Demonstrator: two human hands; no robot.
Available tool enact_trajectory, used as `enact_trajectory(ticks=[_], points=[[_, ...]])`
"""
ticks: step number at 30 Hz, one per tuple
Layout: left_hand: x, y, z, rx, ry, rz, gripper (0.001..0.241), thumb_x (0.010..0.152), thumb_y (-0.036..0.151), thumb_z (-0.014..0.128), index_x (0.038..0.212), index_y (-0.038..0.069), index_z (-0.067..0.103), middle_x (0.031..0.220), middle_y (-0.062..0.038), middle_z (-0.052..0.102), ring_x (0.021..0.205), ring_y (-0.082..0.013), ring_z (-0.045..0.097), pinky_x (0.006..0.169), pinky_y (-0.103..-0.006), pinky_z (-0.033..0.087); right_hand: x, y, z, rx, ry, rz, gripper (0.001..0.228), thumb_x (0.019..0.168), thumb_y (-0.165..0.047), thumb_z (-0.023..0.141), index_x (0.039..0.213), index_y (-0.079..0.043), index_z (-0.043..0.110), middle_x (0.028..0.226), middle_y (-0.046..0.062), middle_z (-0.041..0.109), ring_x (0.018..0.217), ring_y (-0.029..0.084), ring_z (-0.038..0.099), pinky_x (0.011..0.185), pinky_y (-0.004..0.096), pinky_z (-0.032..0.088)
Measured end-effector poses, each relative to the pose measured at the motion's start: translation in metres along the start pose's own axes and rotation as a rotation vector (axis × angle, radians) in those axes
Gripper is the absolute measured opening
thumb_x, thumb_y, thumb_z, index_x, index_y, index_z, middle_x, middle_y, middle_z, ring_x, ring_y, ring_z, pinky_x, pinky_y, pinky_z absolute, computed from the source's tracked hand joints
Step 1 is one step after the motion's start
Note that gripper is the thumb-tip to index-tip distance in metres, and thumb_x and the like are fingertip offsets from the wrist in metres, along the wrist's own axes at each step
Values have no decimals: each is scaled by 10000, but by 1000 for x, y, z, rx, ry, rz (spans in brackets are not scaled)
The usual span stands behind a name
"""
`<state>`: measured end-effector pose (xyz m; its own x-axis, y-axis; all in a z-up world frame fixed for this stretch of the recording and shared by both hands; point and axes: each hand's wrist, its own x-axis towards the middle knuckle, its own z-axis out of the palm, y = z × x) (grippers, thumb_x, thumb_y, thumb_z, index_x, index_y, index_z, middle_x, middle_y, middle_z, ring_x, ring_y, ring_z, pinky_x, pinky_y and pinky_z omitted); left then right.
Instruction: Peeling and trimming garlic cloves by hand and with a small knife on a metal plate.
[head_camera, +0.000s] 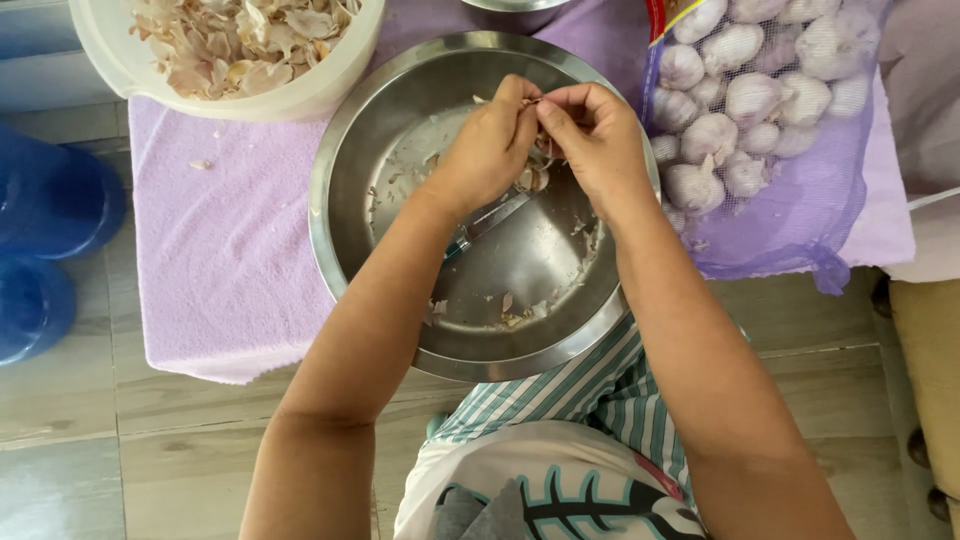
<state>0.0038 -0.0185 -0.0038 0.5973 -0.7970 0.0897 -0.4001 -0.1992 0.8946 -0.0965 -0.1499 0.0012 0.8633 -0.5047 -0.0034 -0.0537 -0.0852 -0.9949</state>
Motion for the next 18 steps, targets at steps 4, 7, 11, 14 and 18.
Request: enact_trajectory(ticks=[4,7,11,14,18], points=[[-2,0,-2,-72,-29,10,233,1087,220,412,1208,52,521,870,-77,686,772,-224,653,705,-408,510,-4,-9,0,-63,0,-27,58,1026,-119,771,1072,-101,739,949,17,751,799,73,675,717,190,610],[1,-5,2,-254,-67,-24,170,1071,213,486,1182,90,524,833,5,593,729,-118,539,637,-326,466,-6,-7,-1,-181,41,-178,32,1059,-116,721,1086,-99,718,1000,23,748,875,101,681,761,218,608],[1,-8,12,-396,-52,-73,155,1064,178,493,1192,93,476,833,-2,547,649,-98,518,566,-289,507,-7,-5,-1,-345,86,-372,29,1050,-50,685,1059,-76,695,1002,48,719,888,156,660,785,286,560],[0,-9,23,-405,-10,-43,138,1076,145,452,1192,75,429,862,-56,544,576,-132,556,496,-300,551,-8,-1,-2,-437,117,-445,32,1047,-45,665,1060,-72,674,1037,60,714,952,203,665,866,335,543],[4,-19,33,-246,80,69,196,1068,154,451,1228,42,457,1013,-93,656,838,-180,637,711,-346,543,-6,4,-3,-411,127,-338,26,1075,-109,629,1081,-94,650,1053,45,716,959,185,671,857,320,554]])
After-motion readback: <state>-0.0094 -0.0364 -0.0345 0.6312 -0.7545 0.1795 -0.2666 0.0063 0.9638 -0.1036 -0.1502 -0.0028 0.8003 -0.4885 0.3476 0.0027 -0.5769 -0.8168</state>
